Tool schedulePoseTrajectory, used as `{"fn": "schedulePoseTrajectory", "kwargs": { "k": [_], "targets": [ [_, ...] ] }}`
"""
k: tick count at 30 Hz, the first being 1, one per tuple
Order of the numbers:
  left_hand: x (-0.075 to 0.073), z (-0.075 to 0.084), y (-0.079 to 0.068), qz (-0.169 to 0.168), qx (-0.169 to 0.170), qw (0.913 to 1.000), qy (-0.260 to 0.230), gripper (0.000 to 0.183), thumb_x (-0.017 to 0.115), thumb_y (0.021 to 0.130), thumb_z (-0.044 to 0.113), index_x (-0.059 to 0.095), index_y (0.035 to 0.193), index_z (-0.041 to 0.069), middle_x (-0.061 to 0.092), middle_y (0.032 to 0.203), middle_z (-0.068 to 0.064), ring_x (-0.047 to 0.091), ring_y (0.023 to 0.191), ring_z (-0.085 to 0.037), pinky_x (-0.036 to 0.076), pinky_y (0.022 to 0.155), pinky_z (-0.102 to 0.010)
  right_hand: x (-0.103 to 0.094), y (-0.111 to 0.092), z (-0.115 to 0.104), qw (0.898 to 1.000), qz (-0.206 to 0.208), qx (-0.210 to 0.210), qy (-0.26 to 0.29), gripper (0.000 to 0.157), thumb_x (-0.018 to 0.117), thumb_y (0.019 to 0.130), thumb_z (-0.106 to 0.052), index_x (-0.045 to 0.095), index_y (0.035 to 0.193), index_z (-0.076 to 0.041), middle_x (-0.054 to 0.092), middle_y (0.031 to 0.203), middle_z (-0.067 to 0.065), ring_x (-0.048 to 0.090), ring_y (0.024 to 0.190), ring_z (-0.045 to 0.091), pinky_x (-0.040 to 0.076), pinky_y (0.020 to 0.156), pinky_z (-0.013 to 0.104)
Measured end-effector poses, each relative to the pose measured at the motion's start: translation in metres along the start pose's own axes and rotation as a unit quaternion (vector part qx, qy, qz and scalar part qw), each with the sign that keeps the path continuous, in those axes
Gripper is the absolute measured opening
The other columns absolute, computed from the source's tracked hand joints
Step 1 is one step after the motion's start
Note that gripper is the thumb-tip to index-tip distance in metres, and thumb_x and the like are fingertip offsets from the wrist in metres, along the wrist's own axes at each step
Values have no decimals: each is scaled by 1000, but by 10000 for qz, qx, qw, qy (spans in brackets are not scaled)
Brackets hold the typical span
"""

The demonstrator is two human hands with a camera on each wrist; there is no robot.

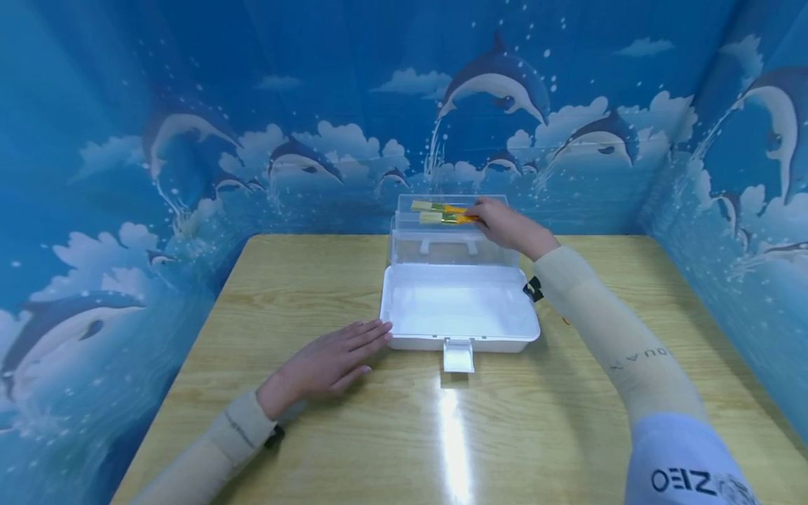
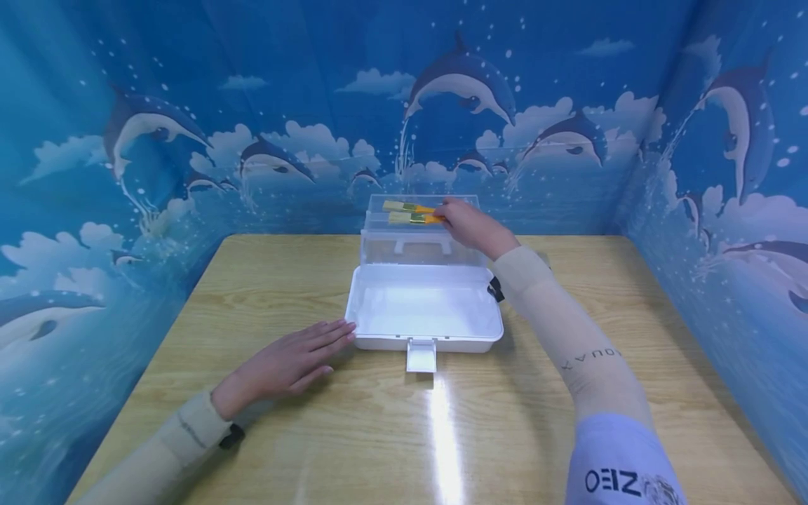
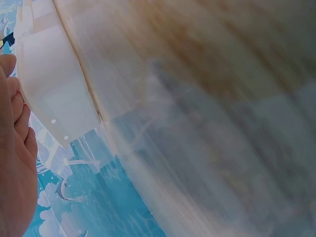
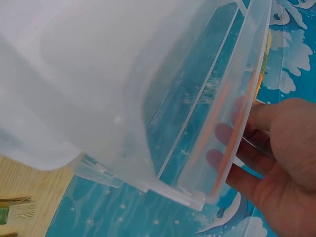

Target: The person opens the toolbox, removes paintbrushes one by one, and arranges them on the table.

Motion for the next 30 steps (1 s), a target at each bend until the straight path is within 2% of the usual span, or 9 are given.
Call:
{"fn": "schedulePoseTrajectory", "kwargs": {
  "k": [8, 12, 22, 30],
  "targets": [
    [-1, 1, 0, 12, -2, 10000, 4, 58, 36, 111, 35, 23, 163, 13, 17, 171, -3, 20, 157, -21, 22, 128, -39, -1, -9, -2, 9997, 179, -92, -107, 32, 53, 105, -4, 62, 136, 2, 62, 116, 18, 61, 102, 30, 57, 89, 44],
    [-1, 1, 0, 15, -5, 10000, 10, 58, 36, 111, 35, 22, 163, 13, 17, 171, -2, 20, 157, -21, 22, 128, -39, -3, -14, -1, 9996, 264, -83, -70, 32, 53, 105, -5, 63, 136, 1, 62, 115, 17, 61, 101, 29, 57, 88, 44],
    [2, -1, 0, -69, -54, 9999, 56, 59, 37, 111, 36, 20, 164, 15, 14, 171, -1, 18, 157, -21, 21, 128, -39, -5, -22, 4, 9994, 353, 7, 51, 35, 54, 105, -3, 61, 139, -2, 61, 128, 17, 59, 117, 32, 55, 101, 48],
    [0, 0, 0, 27, -1, 9999, 127, 60, 42, 110, 34, 22, 163, 14, 17, 171, -2, 20, 156, -21, 22, 128, -38, -7, -30, 7, 9989, 448, 89, 51, 35, 54, 105, -4, 60, 139, -2, 60, 129, 17, 58, 119, 33, 54, 104, 50]
  ]
}}
Point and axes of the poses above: each hand's wrist, its own y-axis towards the middle knuckle, its own x-axis out of the palm, z = x × y, the point moved 7 cm from there along y, towards the middle knuckle
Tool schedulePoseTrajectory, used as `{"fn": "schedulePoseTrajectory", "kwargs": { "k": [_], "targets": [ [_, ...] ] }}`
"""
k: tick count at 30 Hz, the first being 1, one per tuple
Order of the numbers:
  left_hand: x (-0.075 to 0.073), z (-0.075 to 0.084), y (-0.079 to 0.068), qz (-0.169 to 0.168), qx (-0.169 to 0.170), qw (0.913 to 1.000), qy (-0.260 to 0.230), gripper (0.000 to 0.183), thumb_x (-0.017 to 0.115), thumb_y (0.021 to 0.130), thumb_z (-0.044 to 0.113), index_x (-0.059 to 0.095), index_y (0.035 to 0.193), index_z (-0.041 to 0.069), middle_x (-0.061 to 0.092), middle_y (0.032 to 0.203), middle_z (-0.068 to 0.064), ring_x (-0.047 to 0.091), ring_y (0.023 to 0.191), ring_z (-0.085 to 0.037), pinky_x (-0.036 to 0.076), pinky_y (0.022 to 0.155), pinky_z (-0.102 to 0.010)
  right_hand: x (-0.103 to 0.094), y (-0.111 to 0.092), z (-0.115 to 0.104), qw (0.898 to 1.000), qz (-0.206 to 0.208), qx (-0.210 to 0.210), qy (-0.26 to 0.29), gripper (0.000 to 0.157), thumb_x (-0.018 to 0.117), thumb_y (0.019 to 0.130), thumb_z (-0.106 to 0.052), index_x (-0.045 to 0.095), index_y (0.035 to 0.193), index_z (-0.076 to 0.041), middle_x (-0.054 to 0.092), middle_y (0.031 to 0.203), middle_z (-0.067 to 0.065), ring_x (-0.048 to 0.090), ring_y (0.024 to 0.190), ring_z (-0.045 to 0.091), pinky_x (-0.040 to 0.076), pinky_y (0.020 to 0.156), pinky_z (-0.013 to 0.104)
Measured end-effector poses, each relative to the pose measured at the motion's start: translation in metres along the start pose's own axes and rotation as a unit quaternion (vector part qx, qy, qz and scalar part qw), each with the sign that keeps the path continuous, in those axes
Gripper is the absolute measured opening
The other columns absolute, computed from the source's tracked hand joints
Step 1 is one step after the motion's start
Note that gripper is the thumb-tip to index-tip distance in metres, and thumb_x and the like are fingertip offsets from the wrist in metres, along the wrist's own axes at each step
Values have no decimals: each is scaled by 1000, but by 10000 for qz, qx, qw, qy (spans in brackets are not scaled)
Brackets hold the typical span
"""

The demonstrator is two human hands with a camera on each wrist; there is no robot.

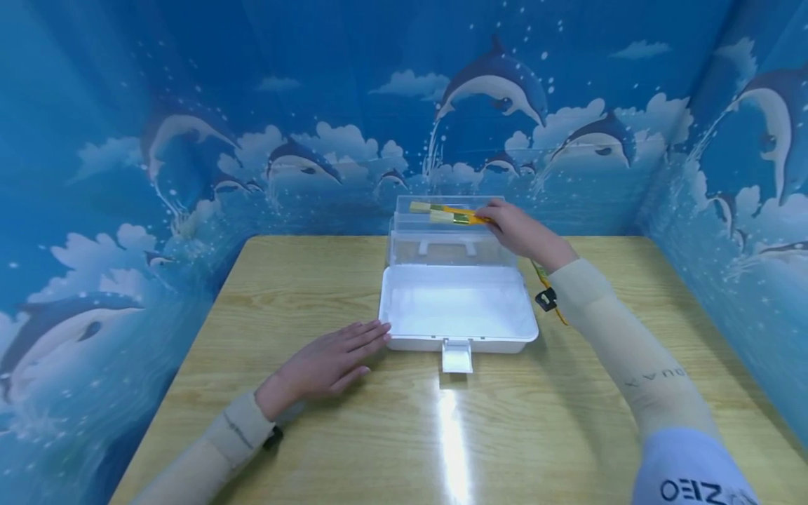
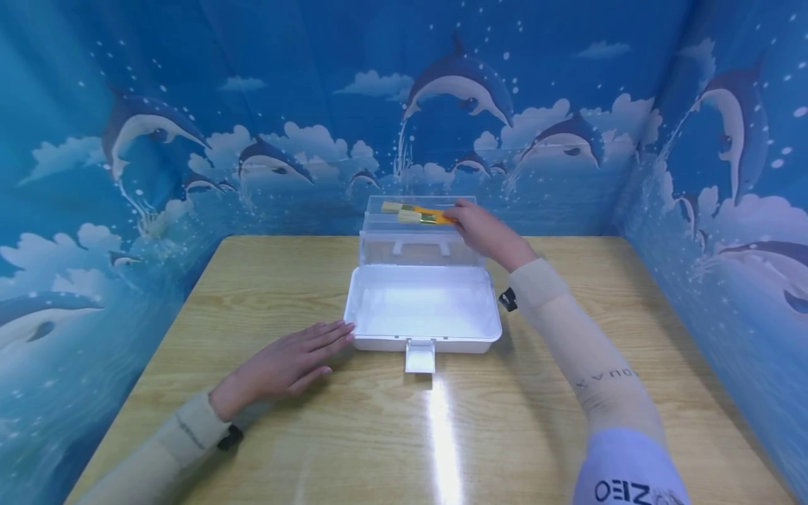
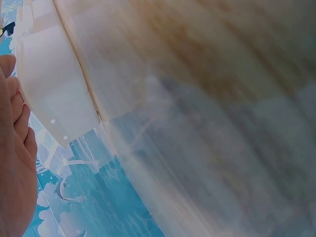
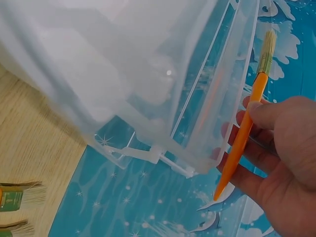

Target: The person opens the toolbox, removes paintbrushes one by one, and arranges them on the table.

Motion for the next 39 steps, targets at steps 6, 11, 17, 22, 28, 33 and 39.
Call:
{"fn": "schedulePoseTrajectory", "kwargs": {
  "k": [6, 11, 17, 22, 28, 33, 39],
  "targets": [
    [-2, 1, 0, 73, 39, 10000, 15, 60, 43, 109, 34, 25, 162, 12, 18, 171, -3, 21, 156, -21, 21, 128, -37, -3, -9, 3, 10000, 47, 53, 18, 35, 52, 106, -4, 59, 139, -1, 58, 131, 17, 57, 120, 33, 52, 106, 51],
    [-2, 2, 1, 68, 32, 10000, 5, 60, 42, 110, 34, 24, 162, 12, 18, 171, -3, 21, 156, -21, 21, 128, -38, -6, -16, 6, 10000, 86, -23, -40, 33, 51, 106, -3, 60, 137, 1, 59, 127, 18, 58, 119, 34, 53, 105, 52],
    [-1, 1, 0, -16, -45, 10000, -79, 60, 43, 110, 34, 22, 163, 14, 16, 171, -2, 20, 156, -21, 21, 128, -39, -9, -24, 9, 9999, 163, 8, -27, 34, 51, 105, -2, 59, 138, 1, 60, 126, 18, 58, 118, 35, 54, 102, 53],
    [-1, 0, 1, -42, -65, 9999, -103, 60, 42, 110, 34, 22, 163, 14, 16, 171, -2, 19, 157, -21, 21, 128, -39, -11, -31, 12, 9998, 184, 74, 1, 34, 50, 106, -2, 57, 139, 1, 58, 127, 19, 58, 117, 36, 54, 102, 53],
    [-2, 1, 1, 28, -22, 10000, -87, 60, 42, 110, 34, 23, 163, 13, 17, 171, -2, 20, 156, -20, 20, 128, -38, -14, -40, 17, 9994, 327, 100, 107, 35, 49, 105, 0, 56, 140, 2, 57, 127, 21, 57, 115, 37, 54, 100, 54],
    [-3, 2, 1, 87, 11, 9999, -75, 60, 43, 109, 33, 25, 162, 12, 18, 170, -3, 21, 156, -21, 21, 128, -39, -14, -46, 23, 9986, 462, 221, 124, 36, 49, 106, -2, 55, 141, 1, 58, 122, 20, 58, 109, 36, 56, 96, 53],
    [-3, 2, 1, 77, -7, 9999, -94, 59, 42, 110, 34, 24, 162, 12, 18, 170, -3, 21, 156, -21, 21, 128, -39, -16, -57, 28, 9974, 571, 379, 217, 37, 50, 106, -1, 54, 142, 1, 58, 122, 20, 59, 108, 35, 57, 94, 53]
  ]
}}
Point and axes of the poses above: each hand's wrist, its own y-axis towards the middle knuckle, its own x-axis out of the palm, z = x × y, the point moved 7 cm from there along y, towards the middle knuckle
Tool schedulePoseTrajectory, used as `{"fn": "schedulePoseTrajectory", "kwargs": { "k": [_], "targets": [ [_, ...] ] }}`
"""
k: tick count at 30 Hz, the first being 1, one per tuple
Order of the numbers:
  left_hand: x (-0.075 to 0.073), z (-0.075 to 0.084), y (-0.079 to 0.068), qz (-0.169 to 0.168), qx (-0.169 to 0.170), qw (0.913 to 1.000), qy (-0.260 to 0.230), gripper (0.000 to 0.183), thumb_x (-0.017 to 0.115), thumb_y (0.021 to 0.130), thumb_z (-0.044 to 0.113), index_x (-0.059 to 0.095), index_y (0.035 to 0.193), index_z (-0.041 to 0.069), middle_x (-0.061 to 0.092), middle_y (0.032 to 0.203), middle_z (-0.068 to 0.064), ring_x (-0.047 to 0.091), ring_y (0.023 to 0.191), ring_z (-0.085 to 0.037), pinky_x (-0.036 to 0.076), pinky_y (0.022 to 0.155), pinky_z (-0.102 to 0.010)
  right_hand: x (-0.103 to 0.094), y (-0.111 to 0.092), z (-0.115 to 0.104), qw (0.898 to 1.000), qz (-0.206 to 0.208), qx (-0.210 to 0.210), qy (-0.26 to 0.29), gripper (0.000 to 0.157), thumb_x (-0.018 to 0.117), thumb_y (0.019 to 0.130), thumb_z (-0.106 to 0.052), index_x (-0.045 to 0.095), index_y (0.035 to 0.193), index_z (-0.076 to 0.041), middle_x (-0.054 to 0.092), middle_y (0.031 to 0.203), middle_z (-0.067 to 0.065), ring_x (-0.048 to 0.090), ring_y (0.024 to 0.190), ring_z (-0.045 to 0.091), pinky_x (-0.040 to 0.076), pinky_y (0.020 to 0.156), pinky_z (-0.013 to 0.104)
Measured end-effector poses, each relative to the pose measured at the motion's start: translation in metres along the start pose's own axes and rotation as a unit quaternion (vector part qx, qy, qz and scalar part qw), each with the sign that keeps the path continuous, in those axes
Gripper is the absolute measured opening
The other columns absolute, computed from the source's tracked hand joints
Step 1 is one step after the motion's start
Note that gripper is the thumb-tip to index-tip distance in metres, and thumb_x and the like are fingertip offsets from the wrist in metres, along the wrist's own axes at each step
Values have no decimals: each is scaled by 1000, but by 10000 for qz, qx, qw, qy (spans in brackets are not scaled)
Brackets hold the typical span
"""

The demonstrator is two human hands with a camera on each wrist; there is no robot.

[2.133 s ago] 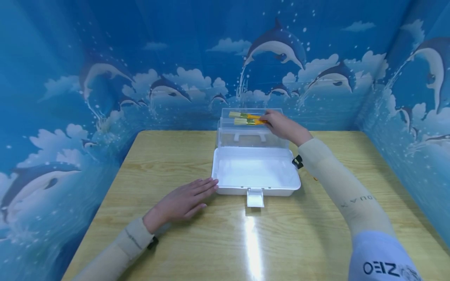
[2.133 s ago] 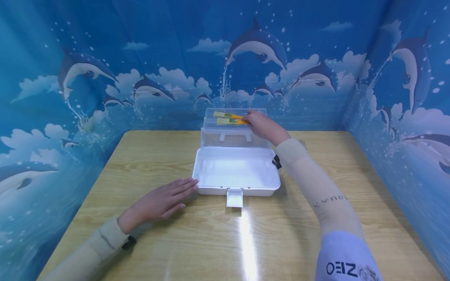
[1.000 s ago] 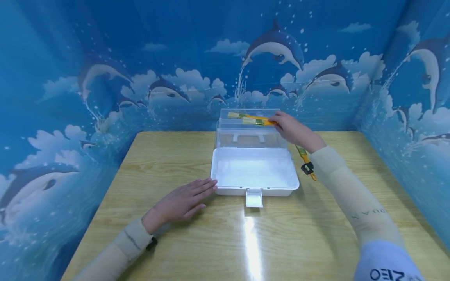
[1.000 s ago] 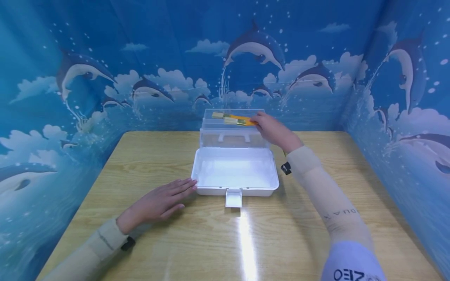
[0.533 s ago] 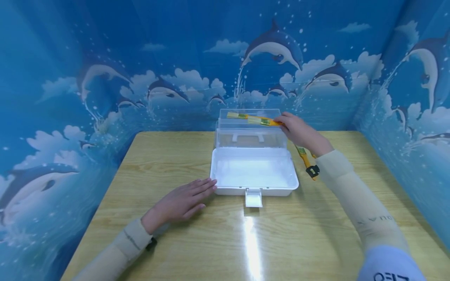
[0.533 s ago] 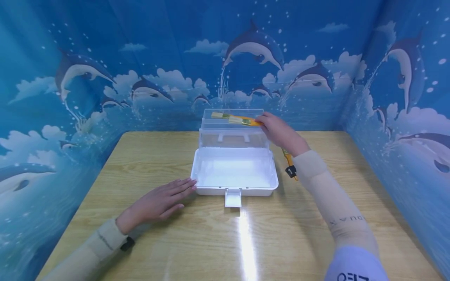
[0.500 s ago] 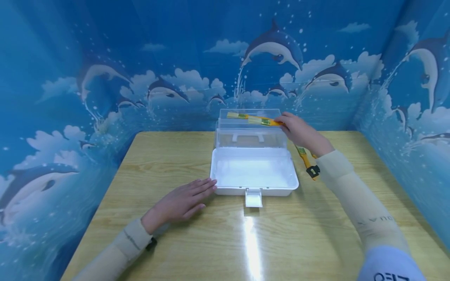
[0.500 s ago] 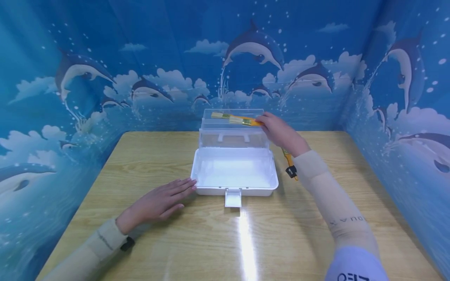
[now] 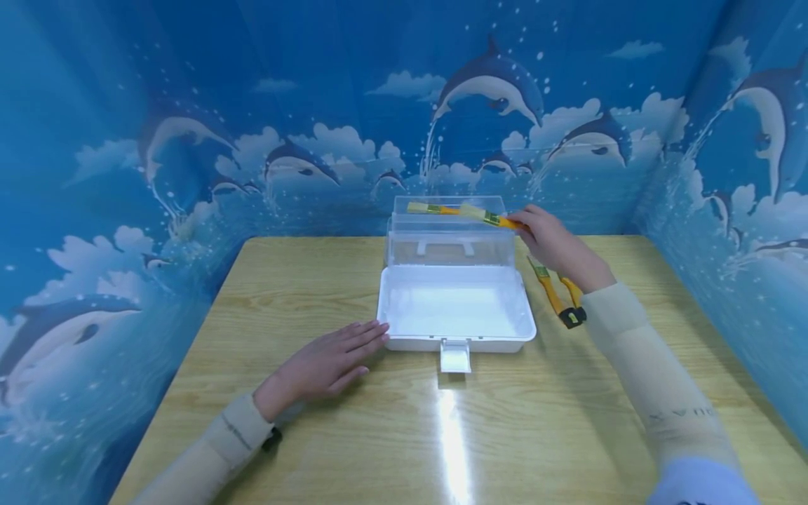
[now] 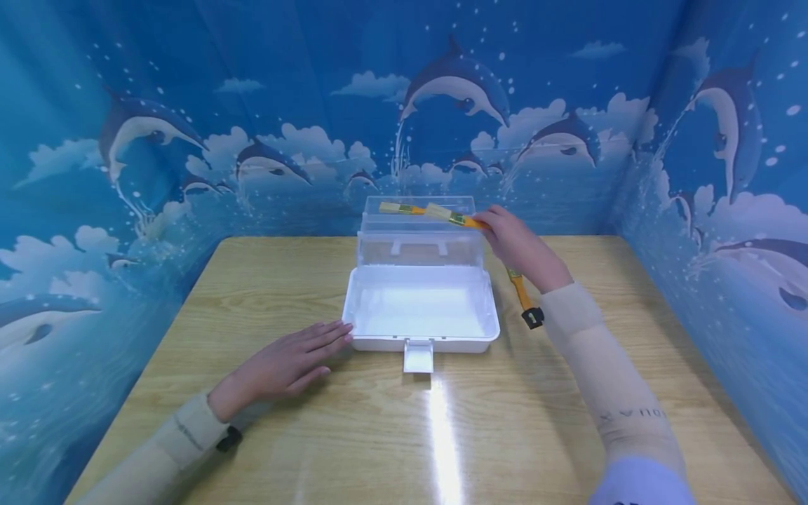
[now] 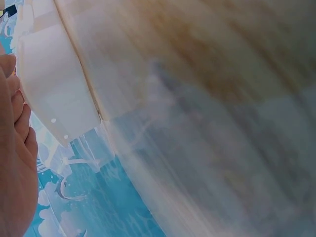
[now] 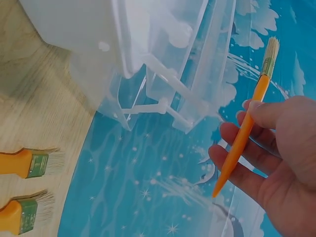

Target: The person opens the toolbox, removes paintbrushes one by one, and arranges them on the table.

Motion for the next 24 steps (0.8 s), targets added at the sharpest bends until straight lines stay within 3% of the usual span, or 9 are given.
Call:
{"fn": "schedulePoseTrajectory", "kwargs": {
  "k": [13, 24],
  "targets": [
    [0, 0, -1, 67, 38, 10000, 34, 59, 43, 109, 32, 25, 162, 12, 19, 170, -3, 21, 156, -21, 21, 128, -38, -8, -24, 17, 9991, 335, 265, 40, 36, 49, 106, 0, 53, 141, 4, 57, 124, 23, 58, 111, 40, 55, 93, 58],
    [2, 0, -1, -78, -58, 9999, -30, 60, 43, 110, 32, 23, 163, 13, 17, 171, -2, 20, 156, -21, 20, 129, -39, -7, -41, 35, 9977, 365, 527, 207, 36, 48, 107, -5, 52, 141, 5, 55, 126, 25, 57, 109, 41, 55, 90, 58]
  ]
}}
Point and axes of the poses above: each hand's wrist, its own y-axis towards the middle knuckle, its own x-axis out of the palm, z = x × y, the point moved 7 cm from there along y, towards the middle knuckle
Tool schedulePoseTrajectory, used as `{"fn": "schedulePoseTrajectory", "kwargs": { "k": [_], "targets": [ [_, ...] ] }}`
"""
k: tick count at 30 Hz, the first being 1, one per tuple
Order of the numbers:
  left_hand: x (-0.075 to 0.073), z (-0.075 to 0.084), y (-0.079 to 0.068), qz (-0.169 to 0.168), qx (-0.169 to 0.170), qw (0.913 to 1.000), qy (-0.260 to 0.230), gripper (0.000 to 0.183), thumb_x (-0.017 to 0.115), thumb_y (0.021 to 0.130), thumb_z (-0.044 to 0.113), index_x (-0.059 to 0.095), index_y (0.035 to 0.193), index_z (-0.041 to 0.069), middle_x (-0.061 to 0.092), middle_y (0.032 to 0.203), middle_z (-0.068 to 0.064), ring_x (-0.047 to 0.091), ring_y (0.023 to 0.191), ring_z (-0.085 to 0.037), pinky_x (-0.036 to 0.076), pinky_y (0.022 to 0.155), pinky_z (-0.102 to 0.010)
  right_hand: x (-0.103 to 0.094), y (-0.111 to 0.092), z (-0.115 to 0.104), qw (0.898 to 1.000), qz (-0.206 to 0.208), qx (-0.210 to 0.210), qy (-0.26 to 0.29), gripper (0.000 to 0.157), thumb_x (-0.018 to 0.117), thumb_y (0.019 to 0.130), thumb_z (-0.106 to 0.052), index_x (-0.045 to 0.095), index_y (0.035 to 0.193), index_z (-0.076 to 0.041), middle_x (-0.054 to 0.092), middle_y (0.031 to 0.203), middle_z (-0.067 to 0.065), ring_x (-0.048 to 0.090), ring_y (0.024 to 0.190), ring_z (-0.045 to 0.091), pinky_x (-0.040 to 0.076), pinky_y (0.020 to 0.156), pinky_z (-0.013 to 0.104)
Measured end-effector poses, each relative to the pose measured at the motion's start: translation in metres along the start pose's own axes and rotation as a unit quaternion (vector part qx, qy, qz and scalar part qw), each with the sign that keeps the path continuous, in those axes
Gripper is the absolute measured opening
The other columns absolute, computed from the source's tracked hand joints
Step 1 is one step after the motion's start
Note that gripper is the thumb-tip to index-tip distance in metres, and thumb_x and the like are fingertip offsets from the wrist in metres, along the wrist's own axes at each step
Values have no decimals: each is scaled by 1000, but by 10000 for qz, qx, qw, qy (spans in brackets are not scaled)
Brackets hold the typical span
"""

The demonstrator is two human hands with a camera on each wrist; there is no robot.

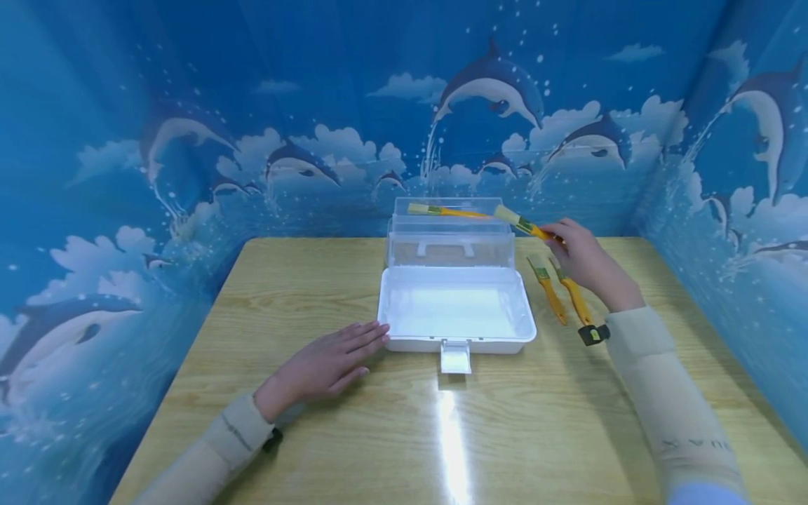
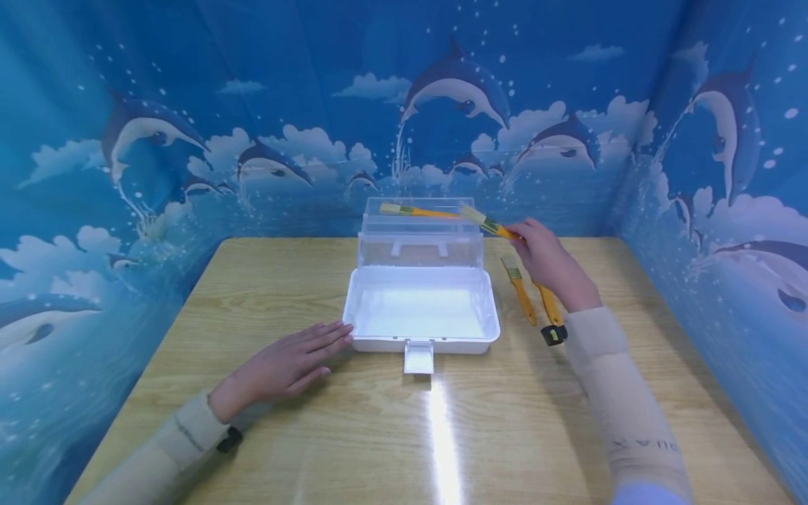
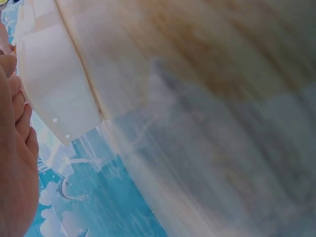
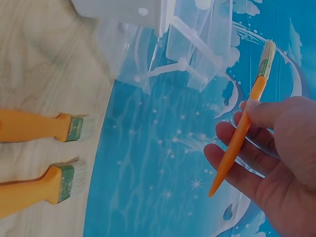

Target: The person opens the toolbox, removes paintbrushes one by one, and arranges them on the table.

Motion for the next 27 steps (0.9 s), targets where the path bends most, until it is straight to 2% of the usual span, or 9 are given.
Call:
{"fn": "schedulePoseTrajectory", "kwargs": {
  "k": [10, 16, 27],
  "targets": [
    [1, 0, 0, 4, 20, 10000, 67, 60, 44, 110, 32, 23, 163, 13, 17, 171, -2, 20, 156, -21, 20, 129, -38, 2, -13, 21, 9999, 75, 18, 151, 36, 48, 107, -6, 52, 140, 7, 54, 124, 26, 57, 107, 42, 54, 86, 58],
    [1, 0, 0, 69, 67, 9999, 93, 61, 43, 109, 32, 22, 163, 12, 17, 171, -2, 19, 157, -21, 19, 129, -38, 3, -24, 35, 9997, 179, 120, 61, 36, 49, 107, -6, 52, 139, 10, 55, 120, 29, 58, 104, 43, 55, 84, 58],
    [3, 0, 0, 88, 101, 9997, 181, 60, 40, 110, 34, 22, 163, 12, 16, 171, -3, 18, 157, -21, 19, 129, -38, 8, -46, 54, 9991, 421, -59, 31, 31, 51, 104, 2, 55, 132, 15, 57, 116, 33, 59, 100, 44, 55, 81, 60]
  ]
}}
Point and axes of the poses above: each hand's wrist, its own y-axis towards the middle knuckle, its own x-axis out of the palm, z = x × y, the point moved 7 cm from there along y, towards the middle knuckle
